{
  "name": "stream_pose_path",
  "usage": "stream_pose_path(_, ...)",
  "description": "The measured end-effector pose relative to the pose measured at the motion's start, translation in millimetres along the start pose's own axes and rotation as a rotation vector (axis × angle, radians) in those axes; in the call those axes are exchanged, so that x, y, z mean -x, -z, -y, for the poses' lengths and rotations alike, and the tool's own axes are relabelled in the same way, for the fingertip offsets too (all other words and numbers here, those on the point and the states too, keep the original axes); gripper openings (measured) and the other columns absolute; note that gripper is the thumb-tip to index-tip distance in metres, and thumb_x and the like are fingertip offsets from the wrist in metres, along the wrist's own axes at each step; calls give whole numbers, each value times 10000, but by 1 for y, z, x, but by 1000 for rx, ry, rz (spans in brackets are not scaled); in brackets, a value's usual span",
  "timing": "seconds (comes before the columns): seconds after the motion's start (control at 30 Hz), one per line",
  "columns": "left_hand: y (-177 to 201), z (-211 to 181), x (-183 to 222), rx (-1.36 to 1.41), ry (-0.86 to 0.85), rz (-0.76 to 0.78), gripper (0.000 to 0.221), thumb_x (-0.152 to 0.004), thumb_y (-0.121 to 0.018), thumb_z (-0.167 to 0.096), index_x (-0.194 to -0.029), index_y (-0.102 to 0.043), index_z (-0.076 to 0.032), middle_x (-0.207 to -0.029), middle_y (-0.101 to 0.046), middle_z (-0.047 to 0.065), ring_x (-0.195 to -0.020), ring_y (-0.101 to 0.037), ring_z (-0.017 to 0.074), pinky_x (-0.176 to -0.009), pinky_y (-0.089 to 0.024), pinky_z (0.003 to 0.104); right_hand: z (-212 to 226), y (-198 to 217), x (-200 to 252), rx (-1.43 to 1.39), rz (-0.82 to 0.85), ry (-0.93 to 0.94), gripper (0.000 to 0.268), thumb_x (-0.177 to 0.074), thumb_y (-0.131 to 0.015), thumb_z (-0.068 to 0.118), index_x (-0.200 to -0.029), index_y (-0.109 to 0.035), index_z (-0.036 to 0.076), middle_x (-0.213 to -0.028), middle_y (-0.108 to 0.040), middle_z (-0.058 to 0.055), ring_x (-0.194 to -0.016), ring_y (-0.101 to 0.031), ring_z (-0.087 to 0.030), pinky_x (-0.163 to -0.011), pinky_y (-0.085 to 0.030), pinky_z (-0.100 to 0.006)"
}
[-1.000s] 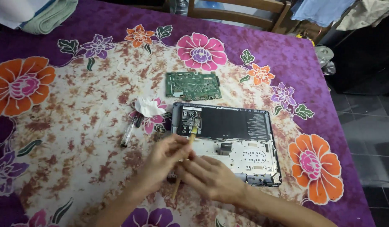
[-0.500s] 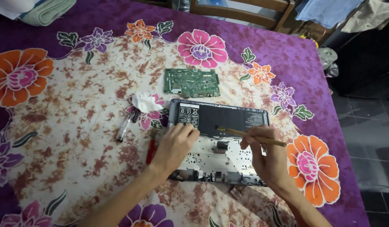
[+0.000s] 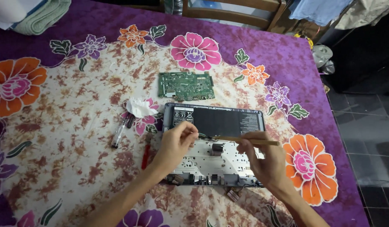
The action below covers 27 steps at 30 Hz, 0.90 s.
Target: Cleaning the internal components and chassis of a disassembled laptop using a small brush to remove dust.
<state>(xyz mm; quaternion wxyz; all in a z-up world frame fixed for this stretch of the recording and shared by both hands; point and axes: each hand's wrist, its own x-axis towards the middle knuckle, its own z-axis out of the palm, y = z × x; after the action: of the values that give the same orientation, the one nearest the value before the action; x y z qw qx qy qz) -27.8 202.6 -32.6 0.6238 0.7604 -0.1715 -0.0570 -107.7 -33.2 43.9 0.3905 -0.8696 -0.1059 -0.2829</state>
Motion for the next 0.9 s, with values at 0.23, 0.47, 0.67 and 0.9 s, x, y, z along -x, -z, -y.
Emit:
stream_pose_path(0.23, -3, 11, 6, 78, -5, -79, 68, -948, -788, -59, -1014, -773, -58, -826, -806, 120, -753, -798, 196, -668, -659, 283, -14, -16, 0, -137, 71, 104, 122, -942, -616, -19, -1029, -689, 27, -711, -740, -73, -636, -764, -224, -633, -626, -351)
stream_pose_path(0.47, -1, 7, 9, -3, -87, -55, 380, -957, -773, -142, -1272, -579, -55, -1015, -816, 100, -844, -823, 208, -725, -709, 303, 9, -12, -1, 60, 170, 103, 139, -981, -601, 53, -1112, -571, 91, -871, -738, -7, -754, -743, -132, -581, -563, -266)
stream_pose_path(0.67, -1, 14, 7, -9, -166, -43, 391, -975, -752, -172, -1271, -529, -49, -976, -804, 96, -771, -803, 188, -629, -692, 275, 4, -15, 0, 105, 268, 50, 105, -984, -587, 81, -1076, -561, 37, -924, -738, -98, -663, -738, -186, -509, -605, -297)
stream_pose_path(0.9, -1, 11, 9, 11, -137, -18, 369, -982, -740, -98, -1277, -521, -59, -977, -796, 103, -863, -811, 218, -744, -698, 308, 13, -19, 1, 141, 222, 75, 135, -991, -580, 118, -1084, -613, 26, -936, -725, -85, -676, -720, -212, -575, -566, -329)
